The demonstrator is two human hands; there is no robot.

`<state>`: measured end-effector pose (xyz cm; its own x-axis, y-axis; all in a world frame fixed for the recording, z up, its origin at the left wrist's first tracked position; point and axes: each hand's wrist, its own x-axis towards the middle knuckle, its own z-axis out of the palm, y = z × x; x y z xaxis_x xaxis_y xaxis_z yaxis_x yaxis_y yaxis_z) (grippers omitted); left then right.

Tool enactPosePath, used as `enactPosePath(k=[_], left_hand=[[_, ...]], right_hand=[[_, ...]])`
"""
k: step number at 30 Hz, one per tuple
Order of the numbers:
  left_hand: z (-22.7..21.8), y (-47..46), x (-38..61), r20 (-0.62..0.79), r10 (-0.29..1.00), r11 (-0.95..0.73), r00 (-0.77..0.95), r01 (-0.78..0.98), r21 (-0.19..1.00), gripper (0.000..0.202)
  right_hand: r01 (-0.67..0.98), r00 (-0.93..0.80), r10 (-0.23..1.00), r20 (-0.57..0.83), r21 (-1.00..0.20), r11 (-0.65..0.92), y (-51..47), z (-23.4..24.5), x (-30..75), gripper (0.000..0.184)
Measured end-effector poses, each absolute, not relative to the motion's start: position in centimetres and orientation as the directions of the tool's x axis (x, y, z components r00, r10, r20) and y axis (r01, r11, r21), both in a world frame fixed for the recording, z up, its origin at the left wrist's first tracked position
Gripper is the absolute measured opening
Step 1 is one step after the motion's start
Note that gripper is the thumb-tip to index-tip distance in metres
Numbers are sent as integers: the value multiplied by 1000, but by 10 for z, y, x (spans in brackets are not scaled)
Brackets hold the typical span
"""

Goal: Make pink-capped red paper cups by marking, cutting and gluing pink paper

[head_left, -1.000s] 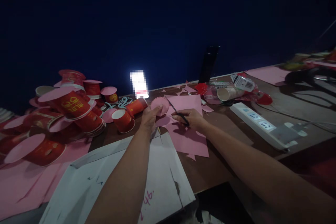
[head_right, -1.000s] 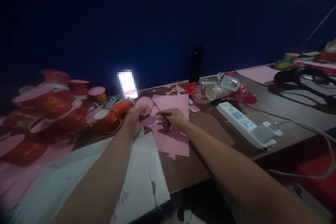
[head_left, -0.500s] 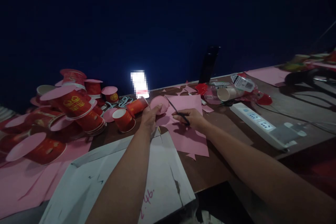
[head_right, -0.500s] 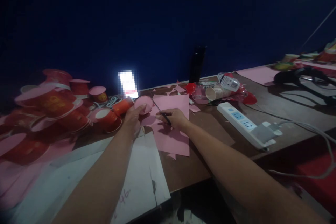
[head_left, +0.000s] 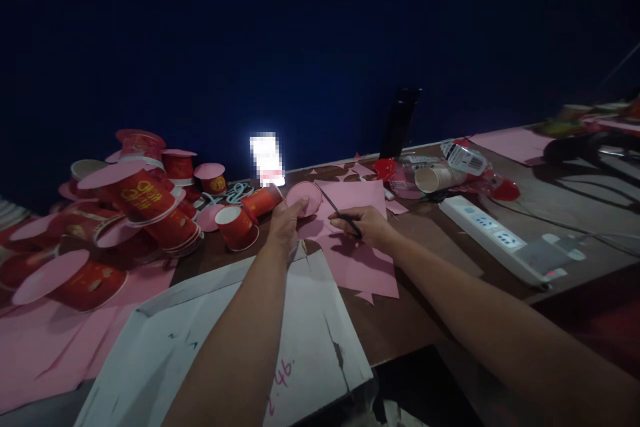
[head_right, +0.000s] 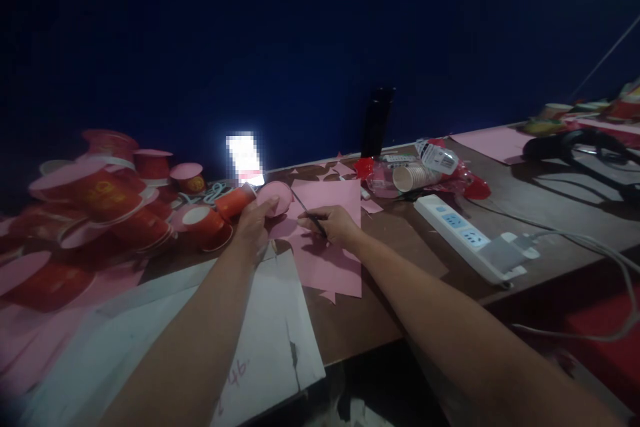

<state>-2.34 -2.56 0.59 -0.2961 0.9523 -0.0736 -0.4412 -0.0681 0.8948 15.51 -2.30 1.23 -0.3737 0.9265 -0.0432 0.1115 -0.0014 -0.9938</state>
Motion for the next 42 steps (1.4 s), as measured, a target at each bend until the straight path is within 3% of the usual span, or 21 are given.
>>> enactPosePath(k=[20,29,37,42], left_hand=[[3,-19,-31,-134,934,-100,-330,-602,792,33],[-4,-14,-32,-133,945,-54,-298,-543,838,32],[-8,-11,-33,-140,952,-27,-274,-530,848,30],[-7,-12,-33,-134,953,-28,-271,-521,853,30]], right_hand=[[44,-286,955,-81,-996,-72,-18,6,156,49],[-213,55,989,-134,-970,-120,-5,8,160,28],[-335,-7,968,-249,-912,-237,0,7,165,32],[-391,-16,970,-241,-892,-228,-1,10,165,28]])
